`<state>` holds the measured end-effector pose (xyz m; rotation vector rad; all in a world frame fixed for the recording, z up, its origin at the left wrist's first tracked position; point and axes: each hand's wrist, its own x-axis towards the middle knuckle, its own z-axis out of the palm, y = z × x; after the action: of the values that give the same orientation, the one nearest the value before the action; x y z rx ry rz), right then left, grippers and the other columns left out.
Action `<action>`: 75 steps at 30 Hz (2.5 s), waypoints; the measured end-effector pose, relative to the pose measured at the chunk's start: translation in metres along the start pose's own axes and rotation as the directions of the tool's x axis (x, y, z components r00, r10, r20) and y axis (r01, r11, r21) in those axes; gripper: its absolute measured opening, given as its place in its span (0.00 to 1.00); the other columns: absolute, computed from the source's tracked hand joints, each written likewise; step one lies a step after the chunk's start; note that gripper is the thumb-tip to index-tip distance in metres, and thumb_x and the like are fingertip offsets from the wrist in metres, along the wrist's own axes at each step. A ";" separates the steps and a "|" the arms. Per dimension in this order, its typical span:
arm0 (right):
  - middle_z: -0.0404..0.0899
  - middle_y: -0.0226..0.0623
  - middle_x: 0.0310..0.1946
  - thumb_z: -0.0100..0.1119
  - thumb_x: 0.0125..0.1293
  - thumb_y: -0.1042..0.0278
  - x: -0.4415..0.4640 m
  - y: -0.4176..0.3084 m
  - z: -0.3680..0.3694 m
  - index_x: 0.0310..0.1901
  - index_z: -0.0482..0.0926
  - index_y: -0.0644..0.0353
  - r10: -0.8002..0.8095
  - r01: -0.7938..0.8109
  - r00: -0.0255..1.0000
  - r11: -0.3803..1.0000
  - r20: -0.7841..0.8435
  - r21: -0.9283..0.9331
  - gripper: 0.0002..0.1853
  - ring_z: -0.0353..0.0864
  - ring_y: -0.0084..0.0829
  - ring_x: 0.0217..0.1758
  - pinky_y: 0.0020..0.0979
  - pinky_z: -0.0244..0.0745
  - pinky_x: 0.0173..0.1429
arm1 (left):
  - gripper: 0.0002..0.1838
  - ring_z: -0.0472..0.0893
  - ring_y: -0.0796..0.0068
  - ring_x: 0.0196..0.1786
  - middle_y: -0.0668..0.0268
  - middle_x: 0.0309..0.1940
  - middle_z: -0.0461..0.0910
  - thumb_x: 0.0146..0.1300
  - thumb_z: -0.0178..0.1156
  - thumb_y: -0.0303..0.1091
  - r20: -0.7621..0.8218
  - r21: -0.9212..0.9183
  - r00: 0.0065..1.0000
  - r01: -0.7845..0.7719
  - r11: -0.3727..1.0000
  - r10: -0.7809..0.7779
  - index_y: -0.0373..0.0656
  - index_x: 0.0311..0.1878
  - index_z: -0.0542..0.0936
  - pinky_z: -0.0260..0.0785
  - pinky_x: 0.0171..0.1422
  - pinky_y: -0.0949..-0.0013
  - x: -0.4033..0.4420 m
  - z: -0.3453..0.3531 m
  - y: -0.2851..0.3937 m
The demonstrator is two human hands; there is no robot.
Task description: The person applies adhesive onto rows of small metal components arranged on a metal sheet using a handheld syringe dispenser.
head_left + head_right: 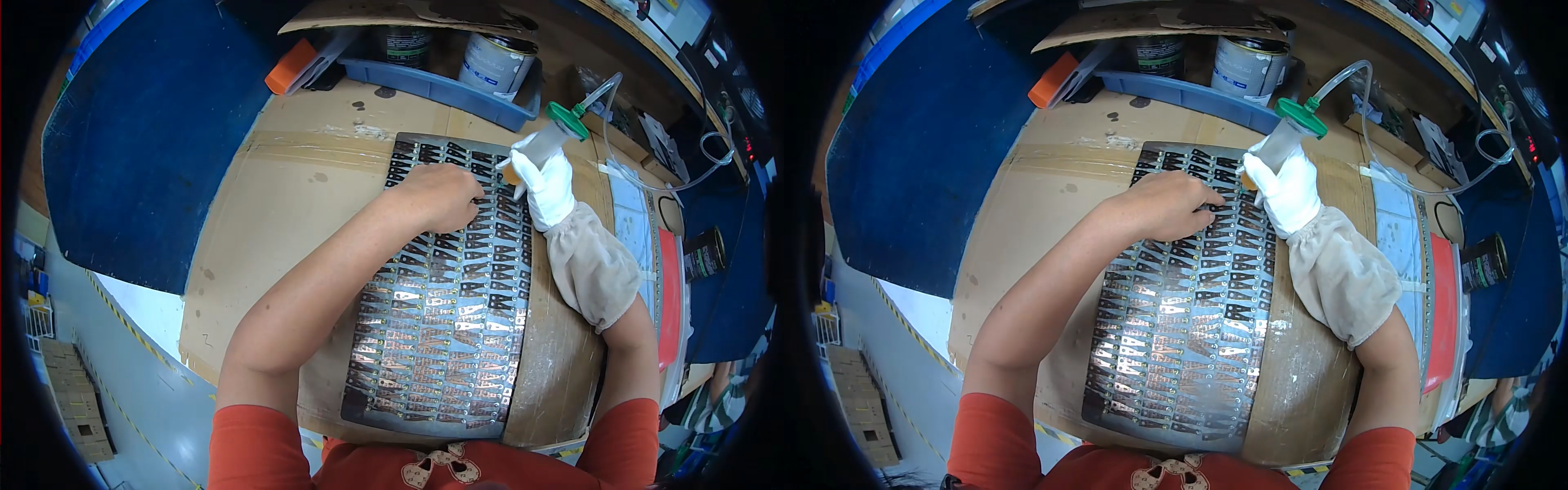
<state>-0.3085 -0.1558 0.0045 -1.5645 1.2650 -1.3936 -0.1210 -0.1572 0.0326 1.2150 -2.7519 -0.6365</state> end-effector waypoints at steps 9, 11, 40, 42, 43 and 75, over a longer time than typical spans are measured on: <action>0.77 0.35 0.29 0.60 0.57 0.69 0.001 0.005 0.002 0.40 0.71 0.63 0.004 -0.005 1.000 0.996 0.009 0.083 0.12 0.74 0.20 0.22 0.21 0.67 0.19 | 0.18 0.79 0.56 0.46 0.52 0.41 0.80 0.58 0.52 0.37 0.018 0.012 1.000 0.024 1.000 -0.025 0.45 0.51 0.78 0.69 0.55 0.58 0.001 -0.001 0.002; 0.77 0.35 0.29 0.60 0.57 0.68 0.001 0.002 0.001 0.40 0.71 0.63 0.031 -0.031 1.000 0.997 0.006 0.069 0.12 0.74 0.20 0.23 0.20 0.67 0.19 | 0.18 0.79 0.56 0.46 0.52 0.41 0.80 0.58 0.52 0.37 0.015 0.020 1.000 0.023 1.000 -0.024 0.45 0.51 0.78 0.69 0.55 0.59 0.001 0.000 0.002; 0.77 0.34 0.28 0.61 0.57 0.67 -0.011 -0.003 -0.001 0.39 0.73 0.62 -0.023 0.022 0.999 0.999 0.022 0.032 0.12 0.73 0.19 0.23 0.20 0.67 0.20 | 0.18 0.79 0.56 0.45 0.52 0.40 0.80 0.58 0.51 0.35 0.017 0.014 0.999 -0.037 0.999 0.036 0.45 0.51 0.79 0.70 0.54 0.58 -0.010 -0.002 0.006; 0.77 0.34 0.29 0.61 0.57 0.68 -0.011 -0.004 -0.001 0.39 0.73 0.62 0.000 -0.001 1.000 1.000 0.018 0.029 0.12 0.74 0.19 0.24 0.20 0.67 0.20 | 0.17 0.79 0.56 0.45 0.52 0.40 0.80 0.58 0.51 0.35 0.034 0.017 0.999 -0.025 1.000 0.024 0.45 0.50 0.79 0.70 0.54 0.59 -0.009 -0.002 0.007; 0.77 0.34 0.29 0.61 0.57 0.68 -0.010 -0.003 -0.001 0.39 0.73 0.62 -0.002 0.002 1.000 1.000 0.019 0.029 0.12 0.74 0.19 0.24 0.20 0.68 0.21 | 0.17 0.79 0.56 0.45 0.52 0.40 0.80 0.58 0.51 0.35 0.043 0.018 0.999 -0.019 1.000 0.018 0.45 0.50 0.79 0.70 0.53 0.59 -0.009 -0.002 0.007; 0.77 0.34 0.28 0.61 0.57 0.68 -0.009 -0.002 0.000 0.40 0.72 0.63 0.031 -0.032 0.999 0.999 0.021 0.031 0.12 0.72 0.20 0.19 0.21 0.67 0.19 | 0.17 0.80 0.57 0.45 0.53 0.40 0.80 0.58 0.51 0.34 0.055 0.003 0.998 0.011 1.000 -0.011 0.44 0.50 0.79 0.70 0.54 0.59 -0.007 -0.001 0.008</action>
<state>-0.3079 -0.1463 0.0033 -1.5284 1.2447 -1.3674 -0.1220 -0.1477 0.0372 1.2324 -2.7934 -0.6775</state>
